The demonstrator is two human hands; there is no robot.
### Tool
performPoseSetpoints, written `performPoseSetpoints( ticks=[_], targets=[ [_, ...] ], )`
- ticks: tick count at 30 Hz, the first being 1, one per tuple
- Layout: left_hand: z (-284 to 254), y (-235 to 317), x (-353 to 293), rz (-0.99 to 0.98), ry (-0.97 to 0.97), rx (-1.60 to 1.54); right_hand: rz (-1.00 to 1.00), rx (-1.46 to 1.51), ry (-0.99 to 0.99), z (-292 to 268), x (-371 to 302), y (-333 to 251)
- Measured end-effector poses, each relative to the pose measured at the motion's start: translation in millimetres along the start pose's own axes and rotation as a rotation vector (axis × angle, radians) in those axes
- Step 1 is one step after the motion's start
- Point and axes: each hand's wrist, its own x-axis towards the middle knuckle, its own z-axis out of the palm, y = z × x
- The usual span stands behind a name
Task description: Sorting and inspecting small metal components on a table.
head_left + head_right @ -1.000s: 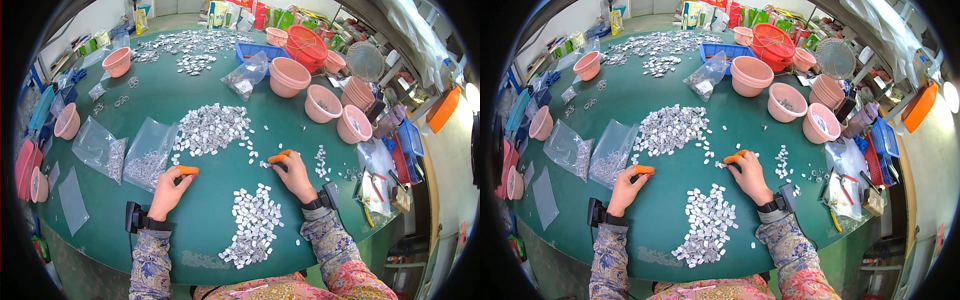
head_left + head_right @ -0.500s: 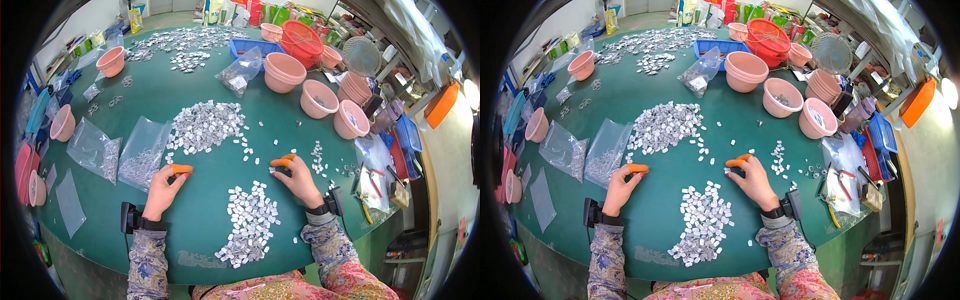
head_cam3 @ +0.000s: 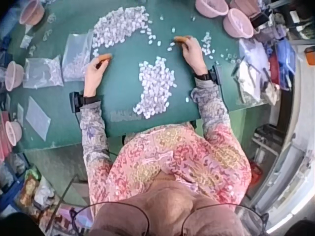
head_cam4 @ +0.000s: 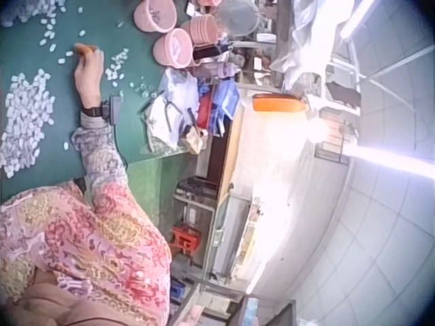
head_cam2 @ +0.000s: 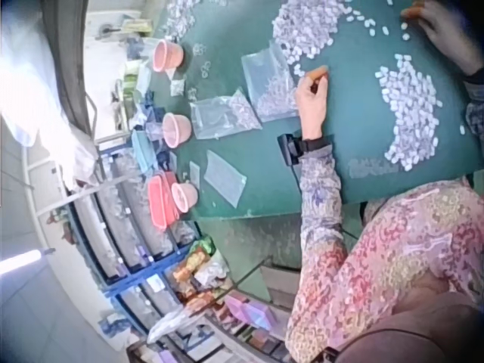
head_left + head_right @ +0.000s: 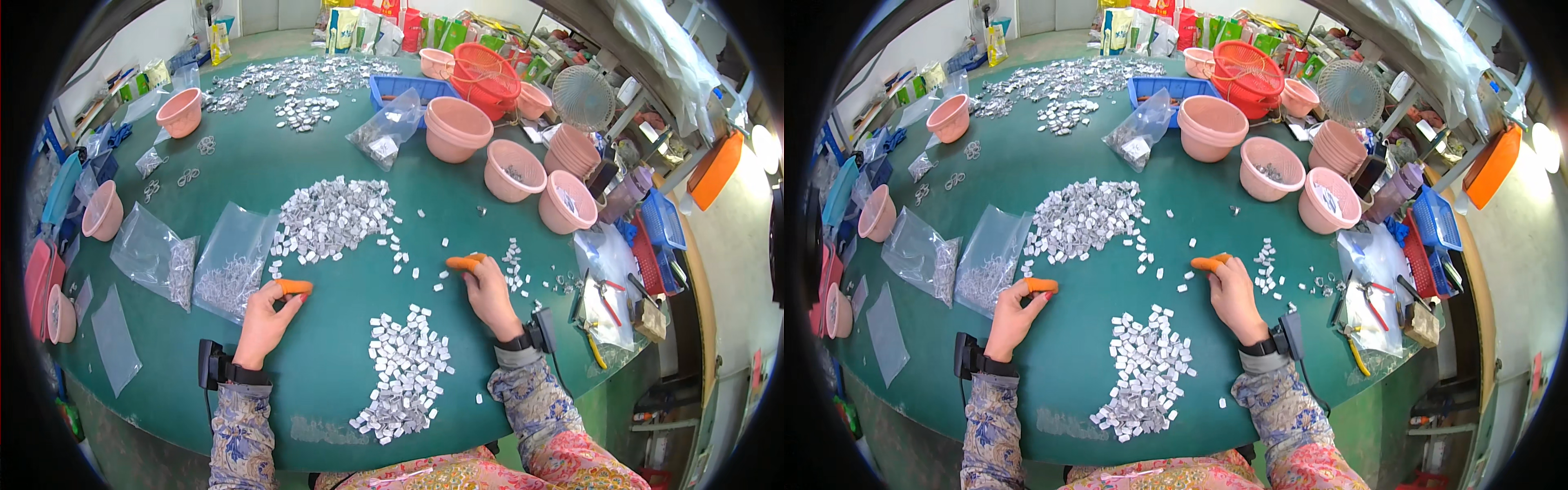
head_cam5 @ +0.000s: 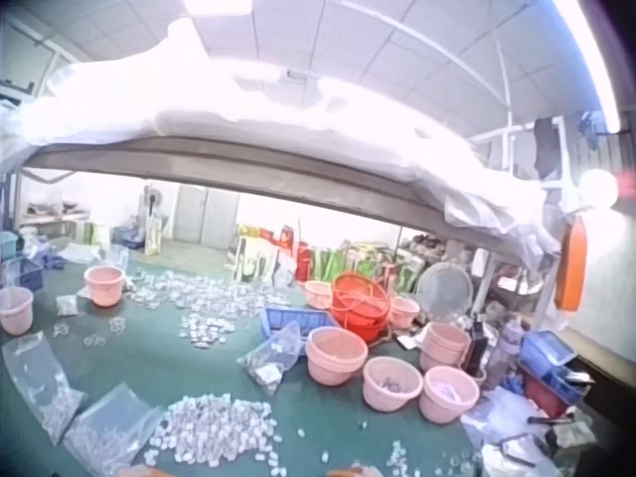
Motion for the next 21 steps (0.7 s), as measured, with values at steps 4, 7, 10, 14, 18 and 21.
performPoseSetpoints(
  ticks=[4,7,10,14,18,21],
  targets=[
    [-0.4,-7.1,-3.1,-0.022,0.002,0.016,-0.069,0.028,0.003,-6.8,-2.2,-3.8],
    [0.7,-5.4,-2.3,-0.016,-0.009,-0.005,-0.136,-0.061,-0.045,-7.5,-13.8,-2.6],
    [-0.8,-1.4,-2.7,0.009,-0.007,0.022,-0.109,-0.259,-0.064,-24.5,-27.6,-8.9],
    [-0.4,-1.7,-0.7,-0.027,-0.008,0.007,-0.119,0.145,-0.247,-22.1,-46.4,-35.7],
    [-0.5,-6.1,0.2,-0.014,-0.007,0.02,-0.075,0.058,-0.098,-15.8,-19.6,-36.4],
    [1.3,-8.2,0.4,-0.018,-0.001,-0.005,-0.133,-0.01,-0.067,5.7,-13.0,-23.5]
  ],
)
